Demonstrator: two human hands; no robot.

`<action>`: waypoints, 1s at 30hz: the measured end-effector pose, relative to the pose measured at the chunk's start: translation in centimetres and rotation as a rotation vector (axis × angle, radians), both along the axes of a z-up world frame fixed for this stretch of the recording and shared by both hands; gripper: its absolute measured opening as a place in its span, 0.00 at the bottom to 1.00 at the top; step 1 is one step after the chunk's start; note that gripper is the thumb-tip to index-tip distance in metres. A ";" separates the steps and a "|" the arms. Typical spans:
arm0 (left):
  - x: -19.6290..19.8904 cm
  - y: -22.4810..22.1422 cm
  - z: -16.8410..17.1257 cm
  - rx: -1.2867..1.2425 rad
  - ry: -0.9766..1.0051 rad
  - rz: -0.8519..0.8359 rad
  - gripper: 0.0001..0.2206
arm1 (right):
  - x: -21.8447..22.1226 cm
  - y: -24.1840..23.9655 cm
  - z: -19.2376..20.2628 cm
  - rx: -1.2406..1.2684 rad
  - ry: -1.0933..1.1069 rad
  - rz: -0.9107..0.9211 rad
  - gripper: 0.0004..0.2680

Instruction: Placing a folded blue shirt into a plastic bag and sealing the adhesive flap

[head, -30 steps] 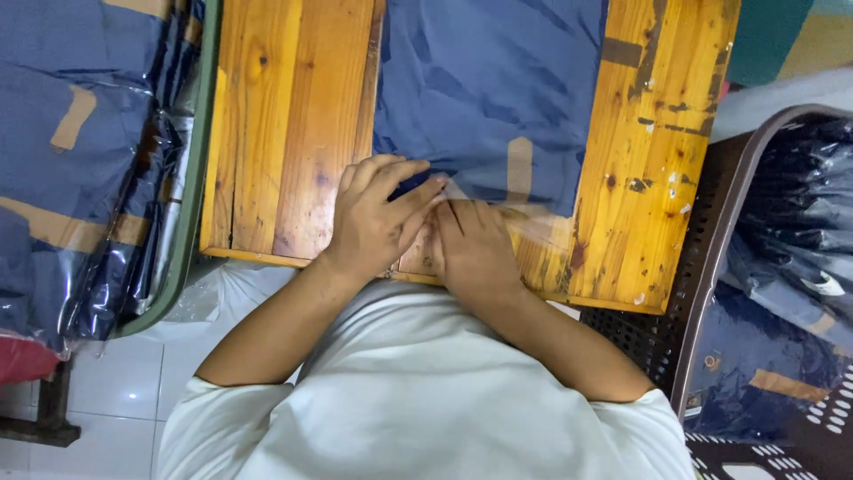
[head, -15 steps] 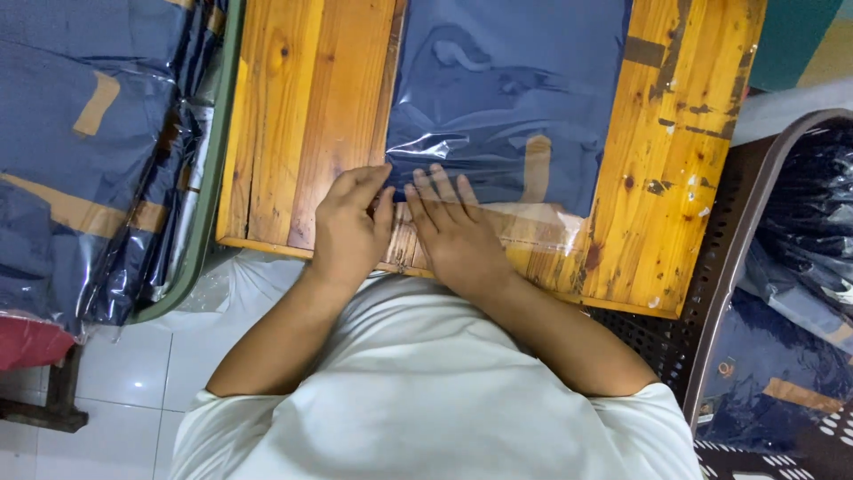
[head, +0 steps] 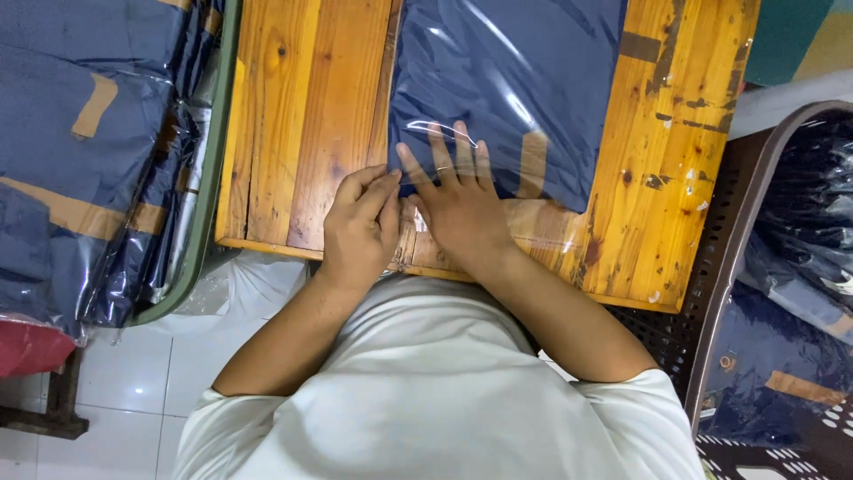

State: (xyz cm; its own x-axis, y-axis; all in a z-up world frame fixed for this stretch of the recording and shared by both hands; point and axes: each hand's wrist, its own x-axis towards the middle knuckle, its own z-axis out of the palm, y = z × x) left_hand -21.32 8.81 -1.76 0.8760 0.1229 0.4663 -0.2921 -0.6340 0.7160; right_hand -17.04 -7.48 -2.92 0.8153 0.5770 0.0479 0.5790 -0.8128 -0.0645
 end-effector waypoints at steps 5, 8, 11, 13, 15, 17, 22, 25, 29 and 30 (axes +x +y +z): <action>0.1 -0.5 0.2 -0.009 -0.067 0.009 0.09 | 0.8 0.4 1.6 -0.019 0.258 -0.047 0.24; 0.0 0.0 -1.2 -0.008 -0.051 -0.019 0.10 | 1.2 0.4 1.8 0.028 0.255 -0.065 0.23; -0.2 -0.1 -1.5 -0.006 -0.053 -0.054 0.10 | 1.6 0.3 1.5 0.009 0.149 -0.061 0.24; -0.1 0.0 -1.9 -0.016 -0.060 -0.056 0.10 | 1.7 0.5 1.2 0.001 0.150 -0.068 0.26; -0.1 -0.1 -2.3 -0.029 -0.070 -0.058 0.10 | 1.9 0.6 0.7 -0.011 0.146 -0.076 0.27; -0.2 -0.2 -2.4 -0.030 -0.084 -0.053 0.10 | 2.0 0.9 -0.1 -0.039 0.138 -0.144 0.26; -0.2 -0.5 -2.3 -0.048 -0.104 -0.055 0.10 | 2.8 1.6 -0.5 -0.064 0.115 -0.201 0.26; -0.4 -0.4 -2.1 -0.053 -0.086 -0.107 0.11 | 3.4 1.7 -0.7 -0.110 0.092 -0.210 0.24; -0.6 -0.4 -2.0 -0.061 -0.052 -0.159 0.11 | 3.8 1.8 0.4 -0.099 0.144 -0.194 0.22; -0.6 -0.4 -2.0 -0.061 -0.050 -0.161 0.11 | 3.8 1.8 0.5 -0.098 0.146 -0.196 0.22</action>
